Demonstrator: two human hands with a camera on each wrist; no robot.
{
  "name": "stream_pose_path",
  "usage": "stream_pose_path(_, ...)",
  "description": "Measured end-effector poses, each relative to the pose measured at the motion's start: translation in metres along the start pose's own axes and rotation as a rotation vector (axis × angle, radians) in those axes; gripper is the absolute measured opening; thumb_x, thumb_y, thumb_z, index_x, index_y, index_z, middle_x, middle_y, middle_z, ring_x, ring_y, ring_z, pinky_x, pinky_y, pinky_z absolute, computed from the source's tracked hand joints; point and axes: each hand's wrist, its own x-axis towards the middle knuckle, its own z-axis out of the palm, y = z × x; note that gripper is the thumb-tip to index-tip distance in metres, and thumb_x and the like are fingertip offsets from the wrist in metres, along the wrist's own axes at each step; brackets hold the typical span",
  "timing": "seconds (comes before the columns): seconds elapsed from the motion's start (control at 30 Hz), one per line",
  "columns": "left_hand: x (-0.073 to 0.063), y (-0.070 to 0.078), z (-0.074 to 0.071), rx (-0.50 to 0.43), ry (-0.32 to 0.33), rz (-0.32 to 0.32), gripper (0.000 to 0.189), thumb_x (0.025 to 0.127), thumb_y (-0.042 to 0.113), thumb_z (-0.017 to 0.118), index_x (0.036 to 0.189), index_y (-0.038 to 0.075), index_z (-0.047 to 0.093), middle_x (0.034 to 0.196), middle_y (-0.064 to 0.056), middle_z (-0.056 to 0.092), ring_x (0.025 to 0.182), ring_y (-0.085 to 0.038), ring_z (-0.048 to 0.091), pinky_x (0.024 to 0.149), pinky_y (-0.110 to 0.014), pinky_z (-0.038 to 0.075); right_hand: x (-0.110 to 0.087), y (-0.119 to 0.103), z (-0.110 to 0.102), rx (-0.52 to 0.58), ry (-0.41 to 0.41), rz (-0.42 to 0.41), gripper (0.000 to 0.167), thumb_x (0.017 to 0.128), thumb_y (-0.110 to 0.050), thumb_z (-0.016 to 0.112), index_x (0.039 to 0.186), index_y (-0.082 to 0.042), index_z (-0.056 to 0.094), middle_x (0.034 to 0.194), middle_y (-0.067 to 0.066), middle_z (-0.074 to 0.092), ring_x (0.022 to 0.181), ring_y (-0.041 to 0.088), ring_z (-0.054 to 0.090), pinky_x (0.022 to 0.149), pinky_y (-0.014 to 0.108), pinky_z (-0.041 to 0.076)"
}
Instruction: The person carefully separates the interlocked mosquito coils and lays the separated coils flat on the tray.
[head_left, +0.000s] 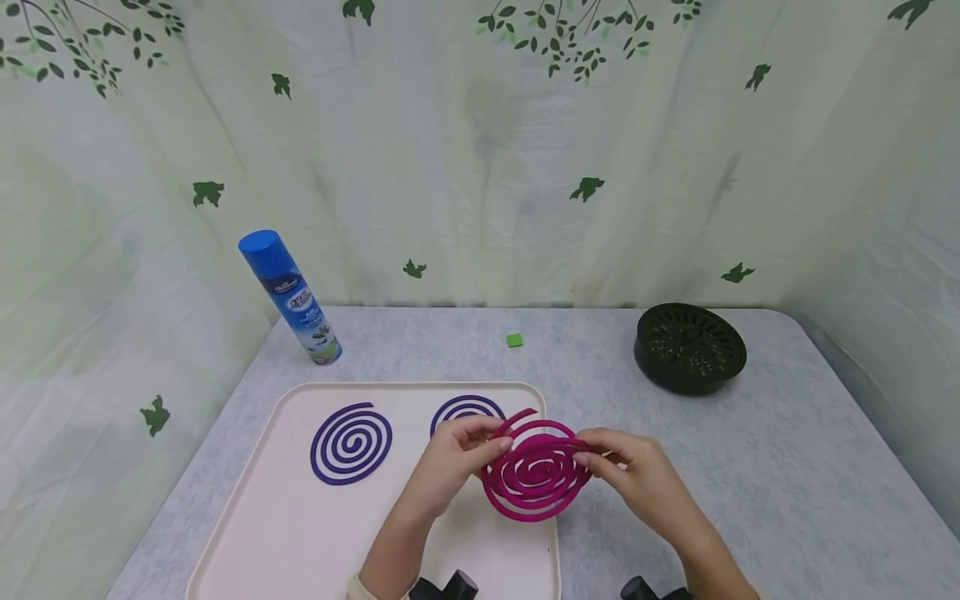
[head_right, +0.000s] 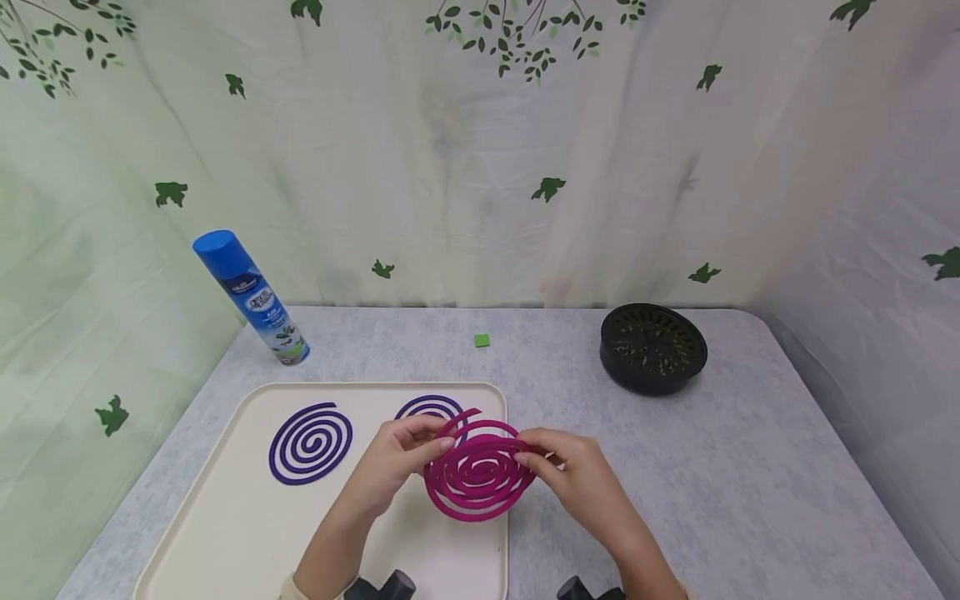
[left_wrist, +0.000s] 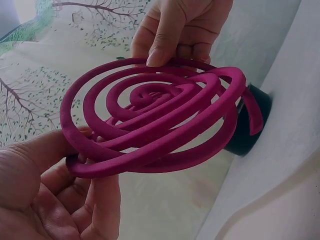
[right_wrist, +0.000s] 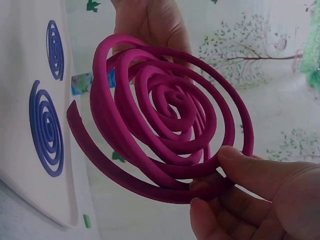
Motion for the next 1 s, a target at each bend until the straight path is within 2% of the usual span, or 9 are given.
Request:
stream_pose_path(0.1, 0.000, 0.000, -0.001, 0.014, 0.028, -0.007, 0.026, 0.083, 0.010, 0.064, 0.103, -0.006, 0.061, 0.084, -0.012, 0.063, 0.064, -0.013, 0.059, 0.056, -0.025, 0.052, 0.001, 0.000, 0.001, -0.008, -0.002, -0.006, 0.015, 0.082, -0.012, 0.064, 0.097, -0.014, 0.066, 0.086, -0.009, 0.064, 0.071, 0.008, 0.060, 0.062, 0.025, 0.052)
stream_pose_path(0.33, 0.002, 0.000, -0.001, -0.002, 0.087, -0.005, 0.025, 0.085, 0.010, 0.062, 0.104, -0.006, 0.061, 0.085, -0.015, 0.064, 0.068, -0.017, 0.062, 0.059, -0.029, 0.053, 0.001, 0.000, 0.003, 0.021, 0.036, -0.031, 0.014, 0.083, -0.012, 0.064, 0.096, -0.014, 0.065, 0.084, -0.009, 0.064, 0.071, 0.008, 0.061, 0.063, 0.025, 0.052)
stream_pose_path(0.63, 0.002, -0.004, -0.001, -0.030, 0.129, 0.014, 0.023, 0.085, 0.009, 0.061, 0.103, -0.005, 0.062, 0.084, -0.013, 0.064, 0.066, -0.017, 0.063, 0.057, -0.031, 0.054, 0.001, 0.000, 0.008, 0.120, 0.057, 0.000, 0.012, 0.084, -0.010, 0.063, 0.095, -0.011, 0.064, 0.083, -0.004, 0.064, 0.070, 0.011, 0.062, 0.060, 0.026, 0.053)
stream_pose_path(0.73, 0.003, -0.005, -0.005, -0.057, 0.078, 0.001, 0.026, 0.086, 0.011, 0.061, 0.105, -0.007, 0.059, 0.084, -0.011, 0.064, 0.066, -0.016, 0.062, 0.056, -0.030, 0.053, 0.000, -0.001, 0.008, 0.102, 0.064, -0.033, 0.013, 0.083, -0.008, 0.063, 0.096, -0.010, 0.065, 0.084, -0.004, 0.065, 0.070, 0.010, 0.062, 0.059, 0.025, 0.053)
stream_pose_path(0.87, 0.001, -0.007, -0.015, -0.076, -0.058, -0.038, 0.030, 0.087, 0.010, 0.059, 0.110, -0.008, 0.054, 0.086, -0.008, 0.063, 0.068, -0.016, 0.062, 0.056, -0.029, 0.053, -0.002, -0.004, 0.007, 0.043, 0.062, -0.141, 0.016, 0.081, -0.004, 0.065, 0.095, -0.009, 0.067, 0.086, -0.004, 0.065, 0.072, 0.009, 0.061, 0.060, 0.025, 0.052)
stream_pose_path(1.0, -0.001, -0.007, -0.020, -0.047, -0.170, -0.046, 0.029, 0.087, 0.007, 0.057, 0.111, -0.009, 0.053, 0.083, -0.005, 0.063, 0.066, -0.012, 0.060, 0.055, -0.025, 0.052, -0.002, -0.006, 0.007, 0.059, 0.006, -0.202, 0.015, 0.082, -0.005, 0.064, 0.096, -0.010, 0.068, 0.088, -0.003, 0.065, 0.073, 0.009, 0.060, 0.061, 0.025, 0.053)
